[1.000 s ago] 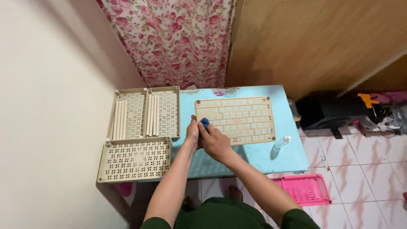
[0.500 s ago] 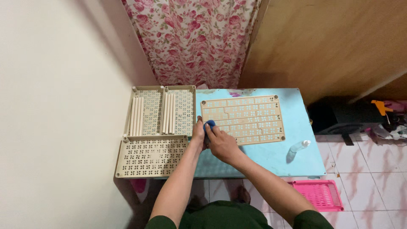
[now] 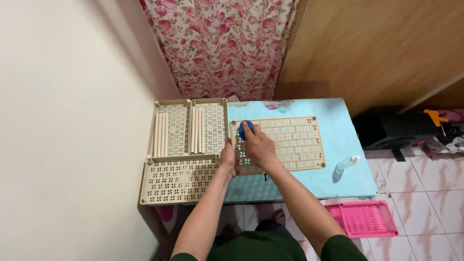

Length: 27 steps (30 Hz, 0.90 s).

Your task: The person wipes a perforated plastic tray with a blue cloth, then repeatedly picks up individual white plastic rods from a tray, wipes each rod with the cloth, and returns them to the tray.

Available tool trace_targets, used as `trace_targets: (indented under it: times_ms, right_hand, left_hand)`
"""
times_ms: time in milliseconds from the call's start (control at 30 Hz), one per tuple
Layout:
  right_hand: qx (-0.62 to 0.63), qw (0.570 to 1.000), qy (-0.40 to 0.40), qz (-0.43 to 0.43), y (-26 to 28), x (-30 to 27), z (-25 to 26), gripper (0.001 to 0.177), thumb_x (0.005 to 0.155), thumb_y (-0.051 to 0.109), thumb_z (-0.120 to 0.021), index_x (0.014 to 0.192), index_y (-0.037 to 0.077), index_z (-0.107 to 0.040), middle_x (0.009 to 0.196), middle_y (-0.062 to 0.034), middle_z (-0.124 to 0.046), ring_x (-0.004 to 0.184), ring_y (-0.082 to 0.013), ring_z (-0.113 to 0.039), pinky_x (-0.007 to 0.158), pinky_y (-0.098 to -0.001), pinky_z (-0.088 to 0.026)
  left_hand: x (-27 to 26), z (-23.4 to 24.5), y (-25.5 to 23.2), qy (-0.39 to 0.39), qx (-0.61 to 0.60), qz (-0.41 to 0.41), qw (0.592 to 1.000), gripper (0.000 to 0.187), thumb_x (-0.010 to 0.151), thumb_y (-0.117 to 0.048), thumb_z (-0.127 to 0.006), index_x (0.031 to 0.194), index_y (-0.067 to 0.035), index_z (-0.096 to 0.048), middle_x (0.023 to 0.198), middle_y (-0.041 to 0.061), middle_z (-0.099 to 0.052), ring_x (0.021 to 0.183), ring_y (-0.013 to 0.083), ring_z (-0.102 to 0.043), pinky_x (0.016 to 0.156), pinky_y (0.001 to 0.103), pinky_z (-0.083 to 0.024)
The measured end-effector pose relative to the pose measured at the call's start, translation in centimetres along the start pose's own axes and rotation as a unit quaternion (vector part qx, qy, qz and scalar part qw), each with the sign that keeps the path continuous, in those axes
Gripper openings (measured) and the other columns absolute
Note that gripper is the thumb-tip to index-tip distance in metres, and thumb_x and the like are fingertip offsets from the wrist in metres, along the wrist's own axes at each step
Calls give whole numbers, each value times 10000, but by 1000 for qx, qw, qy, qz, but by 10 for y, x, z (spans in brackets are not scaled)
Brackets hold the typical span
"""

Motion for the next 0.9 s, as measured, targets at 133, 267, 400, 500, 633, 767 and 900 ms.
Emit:
trace_targets:
  times_ms: [133,267,400,500,633,767,900]
  right_hand:
    - [-24,994,26,-99,-45,0,10,585,888,198,-624,1455,97,-525,1166,-174,-583,844,-402,-678,693,-533,-557]
    - [-13,997,2,-79,-35,6,9,581,873,193,-626,1434,69,-531,1187,-193,-582,809,-420,-679,686,-548,-548]
    - [44,999,-6,-24,12,16,-3,557,882,195,-630,1422,86,-549,1186,-191,-589,819,-418,-680,693,-532,-558]
    - [40,999,-6,-11,22,20,1,571,877,179,-629,1436,98,-551,1161,-184,-593,836,-417,-680,684,-527,-560]
    - [15,1000,-12,-21,-7,19,18,588,853,181,-643,1433,133,-562,1152,-173,-591,863,-406,-682,693,-527,-559]
    - [-19,995,21,-100,-70,18,24,572,870,208,-622,1438,185,-562,1204,-157,-585,861,-399,-686,729,-549,-548]
    - [-50,986,27,-156,-137,19,36,546,912,261,-582,1453,189,-553,1248,-183,-555,889,-424,-682,771,-567,-543]
  left_hand:
    - [18,18,-2,26,3,-59,998,661,1085,-518,-220,1351,-35,-584,1209,144,-723,1024,238,-734,837,369,-634]
    - [31,20,7,25,-23,-53,998,674,1088,-542,-241,1295,-8,-597,1085,160,-695,886,240,-702,746,398,-612]
    - [25,17,15,-35,62,-14,997,647,1102,-595,-272,1254,-93,-650,825,71,-493,638,190,-445,542,433,-386]
    - [20,8,12,-13,-30,-19,999,580,1084,-522,-279,1243,-90,-632,930,55,-725,767,176,-689,654,388,-558]
    - [20,4,-5,31,-5,-63,997,609,1085,-482,-272,1257,-9,-613,1029,147,-707,869,242,-715,734,404,-615]
    - [17,5,-21,31,12,-92,995,645,1079,-521,-260,1304,-8,-581,1188,174,-698,996,249,-724,812,388,-636]
    - [3,10,-35,-6,81,-73,994,657,1063,-550,-244,1333,-32,-545,1230,162,-682,1061,268,-717,858,424,-638]
Point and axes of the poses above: each hand's wrist, its own x-axis towards the middle knuckle, its own z-axis out of the back of the hand, y = z × x, the point moved 8 cm from there along x, towards the middle knuckle
